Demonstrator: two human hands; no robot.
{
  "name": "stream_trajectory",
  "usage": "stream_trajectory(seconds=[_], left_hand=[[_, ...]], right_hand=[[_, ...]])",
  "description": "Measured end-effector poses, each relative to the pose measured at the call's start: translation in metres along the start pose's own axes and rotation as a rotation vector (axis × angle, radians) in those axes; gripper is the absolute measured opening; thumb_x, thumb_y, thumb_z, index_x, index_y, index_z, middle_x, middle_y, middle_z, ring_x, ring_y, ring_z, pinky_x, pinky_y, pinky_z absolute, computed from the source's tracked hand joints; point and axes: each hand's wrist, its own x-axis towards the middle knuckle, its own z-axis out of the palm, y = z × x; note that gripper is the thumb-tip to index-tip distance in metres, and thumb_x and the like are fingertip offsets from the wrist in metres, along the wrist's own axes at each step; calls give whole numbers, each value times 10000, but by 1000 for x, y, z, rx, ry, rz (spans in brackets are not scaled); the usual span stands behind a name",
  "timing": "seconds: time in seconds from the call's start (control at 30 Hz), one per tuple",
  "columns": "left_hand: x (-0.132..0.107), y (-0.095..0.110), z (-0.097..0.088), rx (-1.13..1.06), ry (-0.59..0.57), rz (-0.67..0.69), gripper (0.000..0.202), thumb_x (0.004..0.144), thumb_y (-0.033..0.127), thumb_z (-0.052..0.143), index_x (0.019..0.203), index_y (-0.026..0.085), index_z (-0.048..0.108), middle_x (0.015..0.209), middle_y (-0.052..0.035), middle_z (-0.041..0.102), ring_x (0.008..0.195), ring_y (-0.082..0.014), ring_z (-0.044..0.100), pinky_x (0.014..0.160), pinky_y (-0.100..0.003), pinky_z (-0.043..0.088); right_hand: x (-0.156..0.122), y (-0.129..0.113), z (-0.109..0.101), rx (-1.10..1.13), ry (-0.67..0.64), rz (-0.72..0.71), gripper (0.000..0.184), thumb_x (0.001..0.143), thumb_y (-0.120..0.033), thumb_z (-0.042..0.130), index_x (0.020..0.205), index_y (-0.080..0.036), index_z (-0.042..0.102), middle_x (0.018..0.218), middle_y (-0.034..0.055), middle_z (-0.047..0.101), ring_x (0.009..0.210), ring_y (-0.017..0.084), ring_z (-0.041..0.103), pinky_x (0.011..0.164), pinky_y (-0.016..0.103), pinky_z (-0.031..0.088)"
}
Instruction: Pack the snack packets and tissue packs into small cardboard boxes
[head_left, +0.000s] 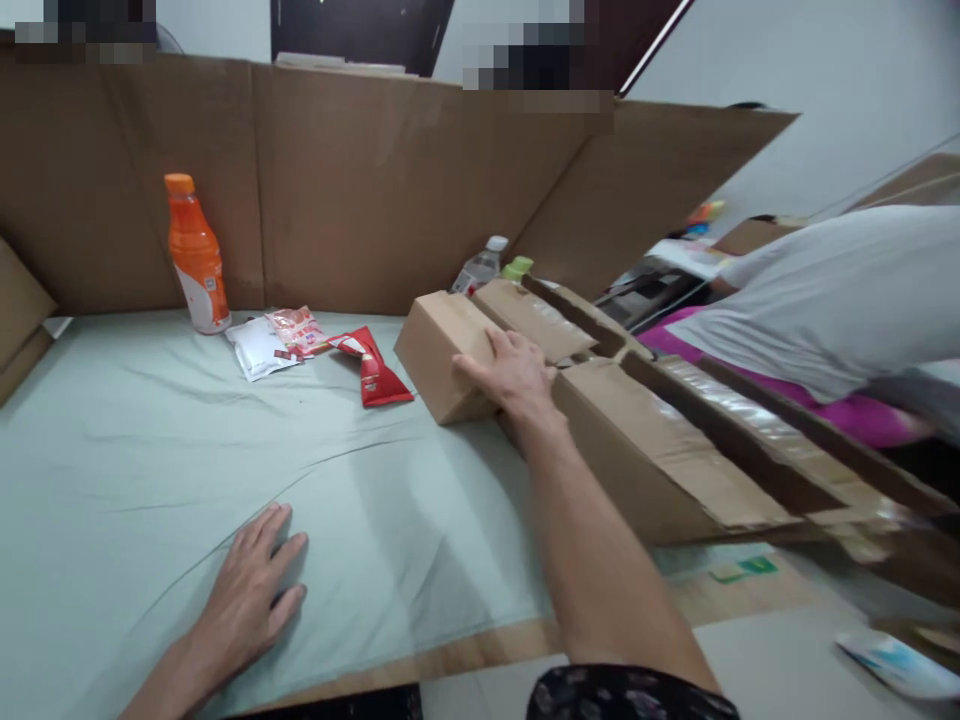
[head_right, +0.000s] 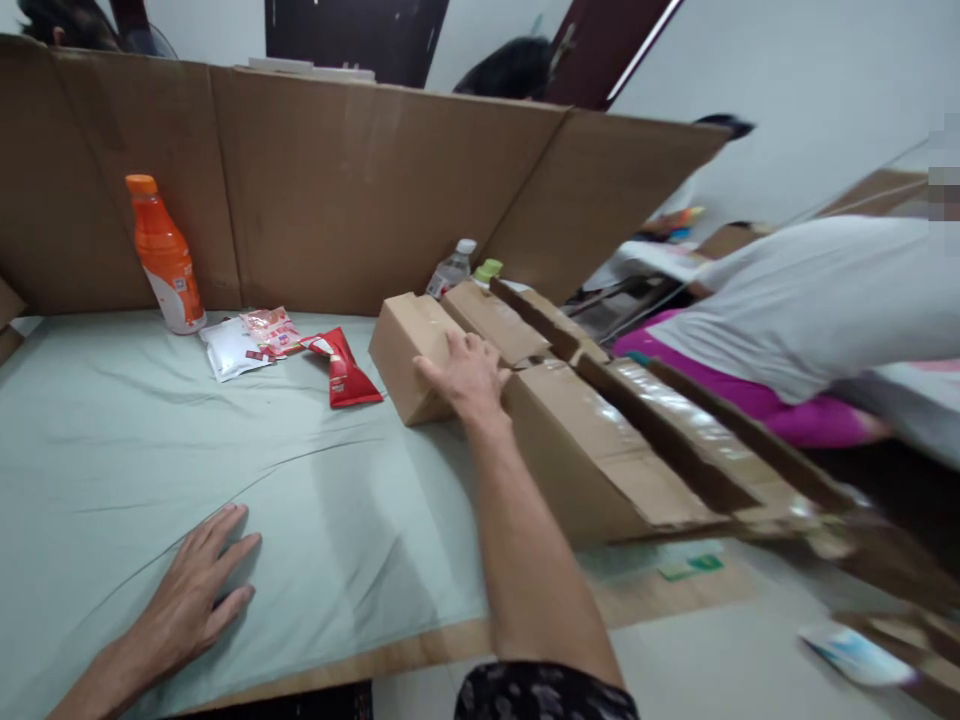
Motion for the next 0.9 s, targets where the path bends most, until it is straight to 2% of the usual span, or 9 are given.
stream_trajectory(seconds=[0.13,0.23,0.37,0.43,0.5,0.6,0.7,0.83,0.9], left_hand=[[-8,0,-15,-91,-89,-50,523,886,146,642,1403,213,601,1605,-170,468,1483,-364,454,1151,-569,492],[-16,-4,-32,-153,-89,-114,538,873,153,671,1401,233,608,1591,-141,497,1480,-332,467,1160,-536,495],[-22,-29,-65,-163,67,-198,467,854,210,708,1316,271,675,1524,-98,580,1413,-284,549,1114,-473,544],[-22,-58,-86,-116,178,-296,419,899,252,659,1317,268,672,1528,-99,571,1407,-274,551,1136,-485,520],[-22,-96,-112,-53,315,-424,413,936,308,605,1342,236,646,1551,-128,529,1432,-301,515,1175,-536,467],[-20,-163,-159,57,556,-633,505,909,349,612,1382,174,585,1583,-176,444,1472,-368,441,1211,-612,384],[-12,-224,-214,167,739,-791,648,846,270,662,1444,88,493,1650,-185,302,1547,-398,277,1272,-622,242],[12,-282,-279,250,798,-892,871,800,193,752,1540,35,322,1719,-168,120,1583,-359,98,1290,-636,72],[26,-303,-299,260,774,-923,767,792,174,751,1465,13,420,1711,-153,196,1573,-335,93,1279,-647,61]], right_hand=[[-2,1,3,-46,252,-120,669,943,-457,571,1478,-62,495,1549,324,422,1455,479,302,1086,690,284],[-25,-8,21,7,383,-258,489,982,-422,502,1333,-101,616,1565,290,427,1478,451,302,1115,668,267],[-51,-49,79,97,135,-471,495,949,-515,500,1256,-156,650,1491,231,533,1360,400,485,1033,572,426],[-57,-76,110,94,-27,-442,662,899,-587,530,1373,-129,583,1457,246,553,1309,408,523,976,553,474],[-59,-98,133,81,-69,-388,737,894,-581,522,1449,-97,523,1449,268,549,1285,429,529,942,571,488],[-58,-108,149,85,-20,-392,566,944,-383,449,1411,-89,571,1402,256,588,1206,410,575,924,549,497],[-57,-95,151,102,1,-424,451,922,-238,419,1281,-114,662,1255,207,675,1067,348,628,902,474,506],[-61,-83,154,82,12,-404,400,913,-391,518,1197,-166,686,1217,173,689,1041,345,614,850,456,501],[-63,-86,157,56,24,-366,441,910,-450,546,1211,-154,674,1244,187,673,1045,353,599,831,459,490]])
